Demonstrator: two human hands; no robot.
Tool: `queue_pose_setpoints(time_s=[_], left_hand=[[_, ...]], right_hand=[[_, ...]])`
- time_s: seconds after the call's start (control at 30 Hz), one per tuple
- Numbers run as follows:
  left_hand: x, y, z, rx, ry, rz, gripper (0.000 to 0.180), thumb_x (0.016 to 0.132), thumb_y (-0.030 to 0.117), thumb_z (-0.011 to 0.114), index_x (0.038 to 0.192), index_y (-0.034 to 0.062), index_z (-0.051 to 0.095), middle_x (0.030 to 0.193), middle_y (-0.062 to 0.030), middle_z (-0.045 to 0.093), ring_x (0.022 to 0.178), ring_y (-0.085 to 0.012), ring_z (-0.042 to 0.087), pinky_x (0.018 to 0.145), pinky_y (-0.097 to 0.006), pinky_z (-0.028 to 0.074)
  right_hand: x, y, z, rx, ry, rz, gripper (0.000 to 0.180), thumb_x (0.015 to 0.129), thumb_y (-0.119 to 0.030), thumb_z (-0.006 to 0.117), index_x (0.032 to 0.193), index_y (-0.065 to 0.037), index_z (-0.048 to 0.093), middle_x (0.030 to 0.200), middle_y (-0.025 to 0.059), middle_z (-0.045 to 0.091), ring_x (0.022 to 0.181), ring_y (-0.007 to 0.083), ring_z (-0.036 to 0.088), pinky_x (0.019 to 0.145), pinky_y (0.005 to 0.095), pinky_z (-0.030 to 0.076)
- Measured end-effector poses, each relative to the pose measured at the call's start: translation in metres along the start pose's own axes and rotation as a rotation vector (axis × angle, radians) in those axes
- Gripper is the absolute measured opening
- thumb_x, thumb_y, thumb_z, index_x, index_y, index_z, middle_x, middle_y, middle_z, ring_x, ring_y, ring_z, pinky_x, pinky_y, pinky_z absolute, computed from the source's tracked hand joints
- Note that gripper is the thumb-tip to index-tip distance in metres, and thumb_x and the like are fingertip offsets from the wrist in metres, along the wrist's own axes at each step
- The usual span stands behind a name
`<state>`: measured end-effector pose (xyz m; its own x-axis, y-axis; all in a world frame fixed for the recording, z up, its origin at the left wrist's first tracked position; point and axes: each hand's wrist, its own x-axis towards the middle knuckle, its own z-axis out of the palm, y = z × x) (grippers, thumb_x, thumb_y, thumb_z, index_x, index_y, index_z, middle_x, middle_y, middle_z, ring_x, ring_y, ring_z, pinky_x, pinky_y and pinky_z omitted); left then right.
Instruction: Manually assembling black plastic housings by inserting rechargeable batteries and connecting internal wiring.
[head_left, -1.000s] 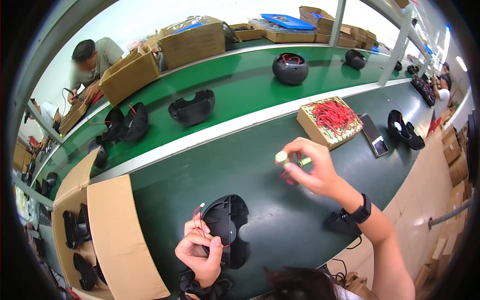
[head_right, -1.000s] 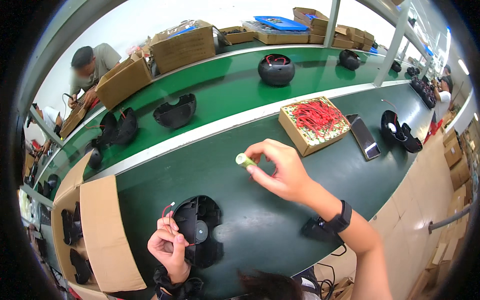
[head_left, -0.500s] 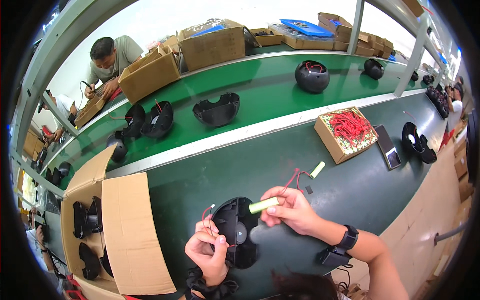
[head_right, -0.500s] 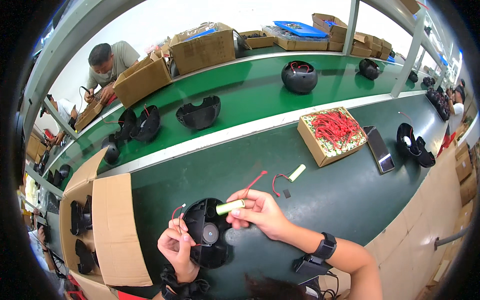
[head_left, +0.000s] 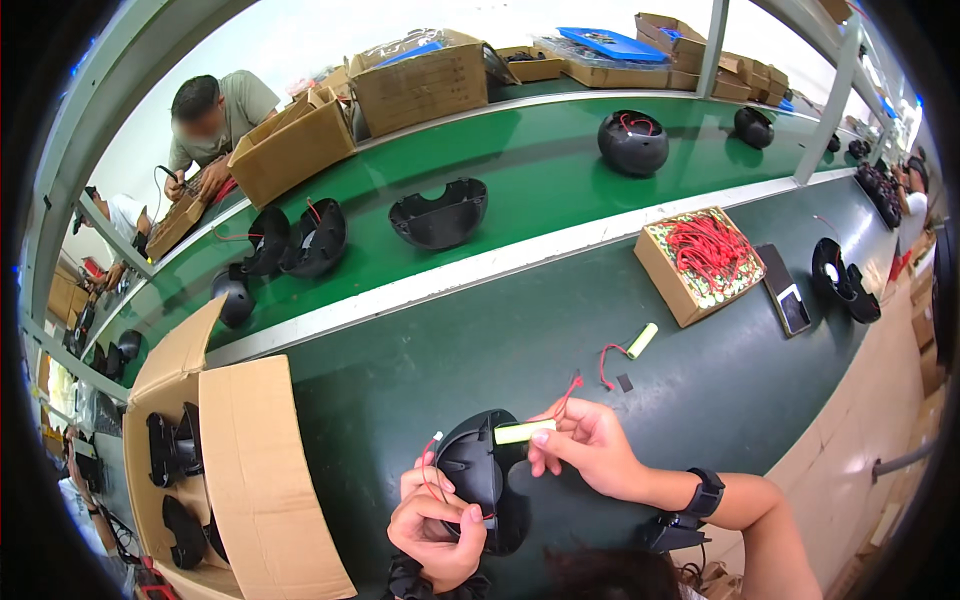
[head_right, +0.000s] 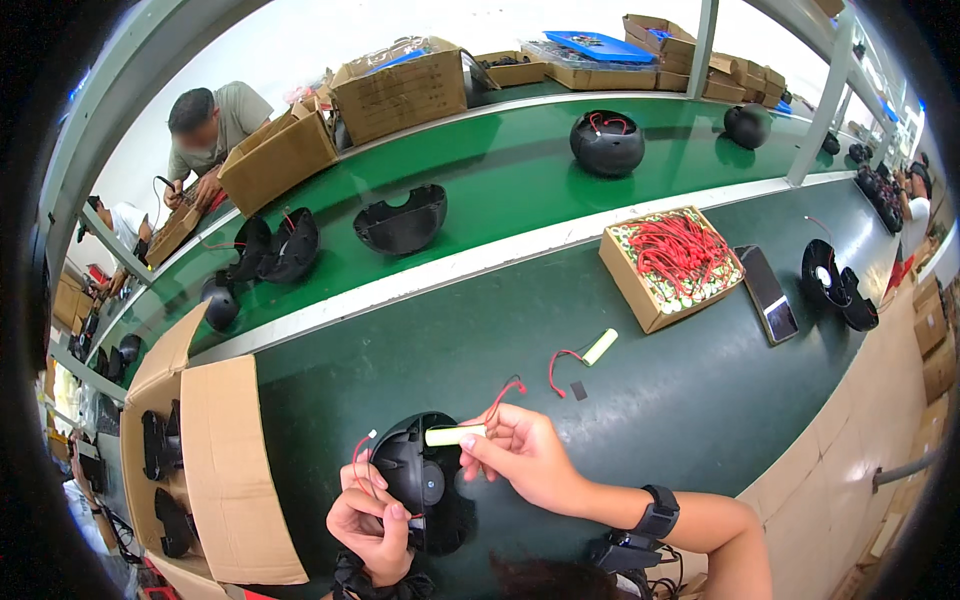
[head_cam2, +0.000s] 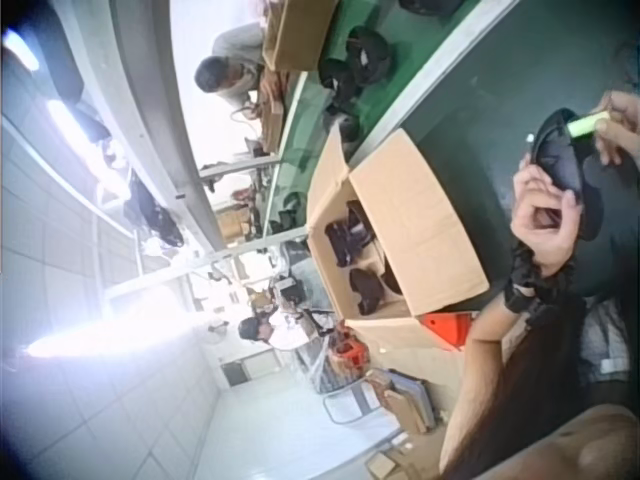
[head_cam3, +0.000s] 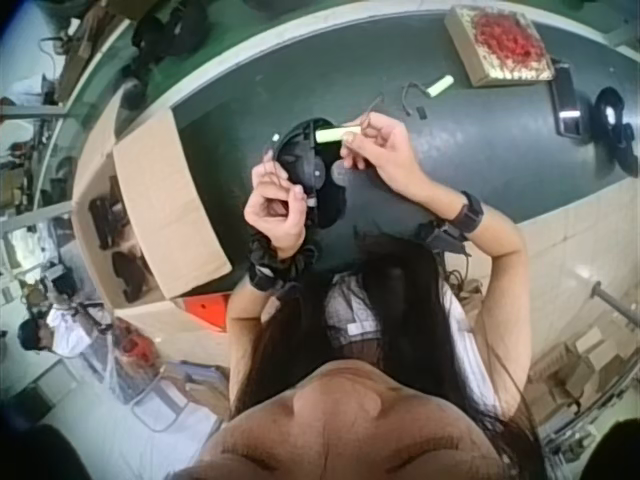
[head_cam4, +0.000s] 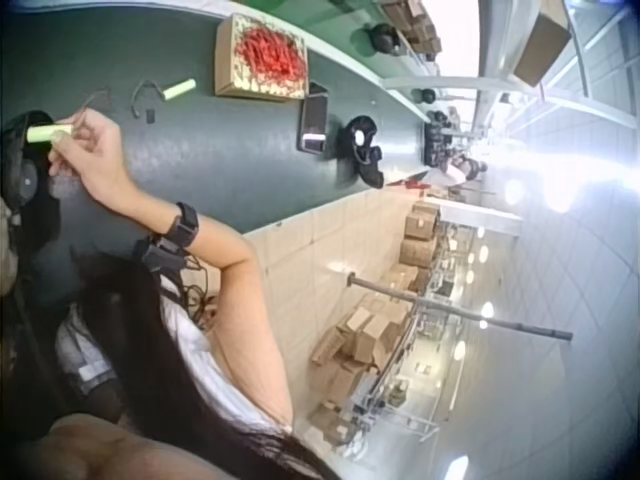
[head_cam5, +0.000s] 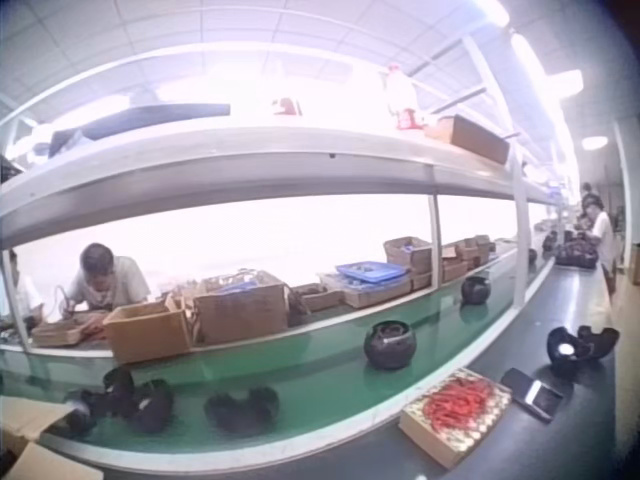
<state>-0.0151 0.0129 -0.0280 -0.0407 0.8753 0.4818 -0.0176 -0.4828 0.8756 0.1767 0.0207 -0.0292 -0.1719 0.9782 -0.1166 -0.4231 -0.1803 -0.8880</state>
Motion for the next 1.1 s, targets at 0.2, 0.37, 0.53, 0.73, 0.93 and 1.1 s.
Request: queue_pose_setpoints(time_s=[0.2,0.37,0.53,0.73,0.93,1.1], left_hand=[[-0.003,-0.002,-0.001,-0.010,0.007,-0.049,0.021,0.062,-0.004,0.065,0.061,0.0099,0.050,0.056,-0.0008,0.058,0.078,-0.0191,0.046,0.101,-0.047,0.031],[0.002,0.000,-0.002,0.103,-0.197,0.133,0.023,0.068,0.006,0.068,0.060,0.0125,0.048,0.053,0.0009,0.058,0.076,-0.0171,0.043,0.098,-0.044,0.033],[0.001,0.007,0.000,0.209,-0.196,0.181,0.025,0.062,0.006,0.069,0.054,0.0137,0.047,0.050,0.0022,0.053,0.069,-0.0175,0.046,0.097,-0.048,0.035],[0.005,0.006,0.004,0.233,-0.236,0.203,0.024,0.059,0.005,0.067,0.051,0.0128,0.046,0.049,0.0024,0.046,0.063,-0.0173,0.048,0.097,-0.050,0.036],[0.011,0.006,0.007,0.224,-0.278,0.219,0.029,0.055,0.000,0.072,0.051,0.0135,0.047,0.048,0.0038,0.046,0.063,-0.0152,0.050,0.095,-0.049,0.037],[0.013,0.006,0.008,0.220,-0.299,0.207,0.028,0.055,0.000,0.071,0.051,0.0131,0.047,0.048,0.0032,0.045,0.062,-0.0153,0.049,0.095,-0.050,0.037]], right_hand=[[-0.005,0.001,0.009,0.000,0.072,-0.020,0.014,0.092,-0.008,0.059,0.103,0.002,0.058,0.083,0.0061,0.067,0.071,0.0083,0.063,0.057,0.0196,0.045],[-0.006,0.007,0.010,-0.083,0.055,-0.027,0.014,0.091,-0.006,0.060,0.102,0.003,0.059,0.084,0.0069,0.067,0.072,0.0089,0.064,0.058,0.0199,0.046],[-0.005,0.000,0.008,-0.224,0.013,-0.025,0.014,0.090,-0.007,0.063,0.098,0.004,0.059,0.082,0.0063,0.067,0.071,0.0084,0.065,0.059,0.0205,0.048],[0.002,-0.004,-0.004,-0.212,-0.044,0.115,0.014,0.089,-0.008,0.064,0.095,0.003,0.061,0.078,0.0043,0.066,0.068,0.0081,0.064,0.061,0.0206,0.049],[0.002,-0.014,-0.004,-0.526,-0.048,-0.081,0.015,0.088,-0.010,0.066,0.095,0.003,0.062,0.073,0.0041,0.066,0.063,0.0089,0.064,0.053,0.0202,0.047],[0.006,-0.015,-0.012,-0.305,-0.114,0.164,0.015,0.088,-0.011,0.066,0.097,0.001,0.063,0.077,0.0064,0.067,0.065,0.0102,0.065,0.053,0.0200,0.048]])
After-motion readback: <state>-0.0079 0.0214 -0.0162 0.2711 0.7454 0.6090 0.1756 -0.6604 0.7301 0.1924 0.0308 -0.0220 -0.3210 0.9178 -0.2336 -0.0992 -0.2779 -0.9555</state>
